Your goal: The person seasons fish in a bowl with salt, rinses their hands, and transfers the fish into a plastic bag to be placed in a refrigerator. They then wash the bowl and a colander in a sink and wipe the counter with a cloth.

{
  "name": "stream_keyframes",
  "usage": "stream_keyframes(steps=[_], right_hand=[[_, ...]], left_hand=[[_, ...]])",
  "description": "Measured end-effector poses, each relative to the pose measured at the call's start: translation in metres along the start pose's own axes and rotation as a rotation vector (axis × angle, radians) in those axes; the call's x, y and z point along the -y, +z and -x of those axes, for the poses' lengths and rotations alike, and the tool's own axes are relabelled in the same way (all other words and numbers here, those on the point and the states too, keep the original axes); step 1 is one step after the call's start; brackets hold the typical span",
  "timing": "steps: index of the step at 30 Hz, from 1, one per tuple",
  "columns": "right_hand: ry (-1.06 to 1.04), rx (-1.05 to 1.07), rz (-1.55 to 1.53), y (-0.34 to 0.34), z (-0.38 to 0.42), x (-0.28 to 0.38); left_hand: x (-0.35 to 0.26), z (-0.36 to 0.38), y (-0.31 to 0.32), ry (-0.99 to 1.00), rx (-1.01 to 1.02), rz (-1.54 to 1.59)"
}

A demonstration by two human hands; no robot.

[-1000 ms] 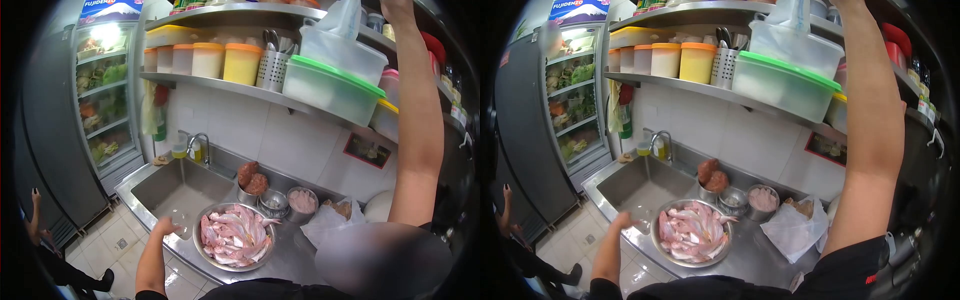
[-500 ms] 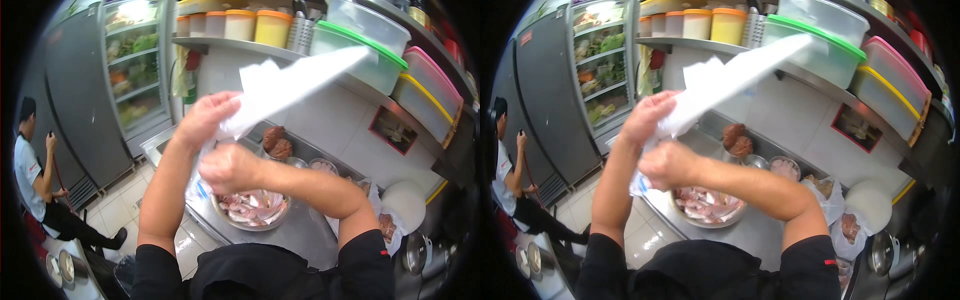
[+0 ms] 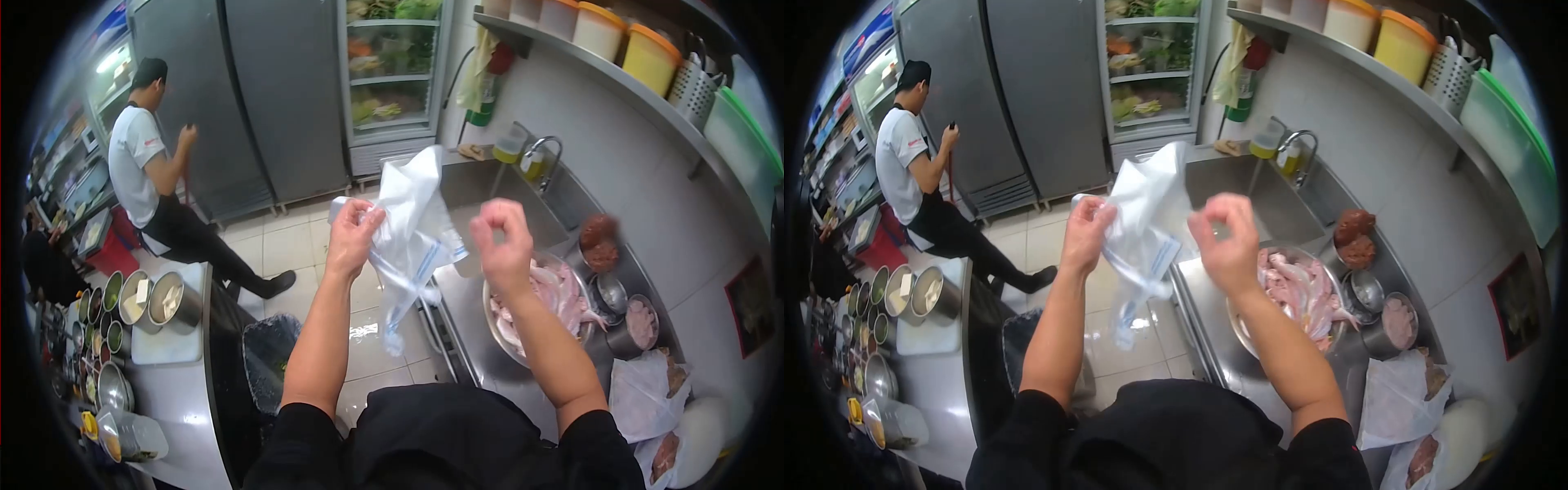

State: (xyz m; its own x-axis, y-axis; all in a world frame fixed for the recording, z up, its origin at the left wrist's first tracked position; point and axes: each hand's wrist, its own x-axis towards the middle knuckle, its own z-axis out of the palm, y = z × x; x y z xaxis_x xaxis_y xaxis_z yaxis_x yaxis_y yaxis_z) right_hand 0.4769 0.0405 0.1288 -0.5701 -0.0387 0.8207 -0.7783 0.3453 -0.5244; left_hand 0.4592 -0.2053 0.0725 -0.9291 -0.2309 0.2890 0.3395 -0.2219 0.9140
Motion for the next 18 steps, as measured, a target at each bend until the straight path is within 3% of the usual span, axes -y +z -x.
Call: stream_keyframes(steps=[2,4,6,8,9,11,16,17,18], right_hand=[[0.337,0.210,-0.180,0.044,0.005,0.002],[0.500,0.488,-0.203,0.079,0.018,-0.004],[0.470,0.849,-0.071,0.109,0.034,-0.027],[0.600,0.798,-0.212,0.123,0.045,-0.053],[0.665,0.781,-0.279,0.126,0.049,-0.067],[0.754,0.643,-0.266,0.119,0.049,-0.100],[1.094,0.034,-0.802,0.068,0.023,-0.121],[1.091,0.054,-0.826,0.052,0.020,-0.122],[1.117,-0.042,-0.775,0.040,0.020,-0.142]], left_hand=[[0.003,0.015,-0.008,-0.033,0.031,-0.032],[0.013,0.024,-0.016,-0.024,0.055,-0.119],[0.024,0.032,-0.035,0.019,0.037,-0.322],[0.033,0.039,-0.066,0.047,-0.022,-0.490],[0.037,0.045,-0.084,-0.103,-0.010,-0.397],[0.041,0.059,-0.115,-0.125,-0.073,-0.456],[0.087,0.087,-0.205,-0.189,-0.178,-0.851],[0.112,0.101,-0.231,-0.189,-0.206,-0.954],[0.126,0.112,-0.251,-0.345,-0.204,-1.001]])
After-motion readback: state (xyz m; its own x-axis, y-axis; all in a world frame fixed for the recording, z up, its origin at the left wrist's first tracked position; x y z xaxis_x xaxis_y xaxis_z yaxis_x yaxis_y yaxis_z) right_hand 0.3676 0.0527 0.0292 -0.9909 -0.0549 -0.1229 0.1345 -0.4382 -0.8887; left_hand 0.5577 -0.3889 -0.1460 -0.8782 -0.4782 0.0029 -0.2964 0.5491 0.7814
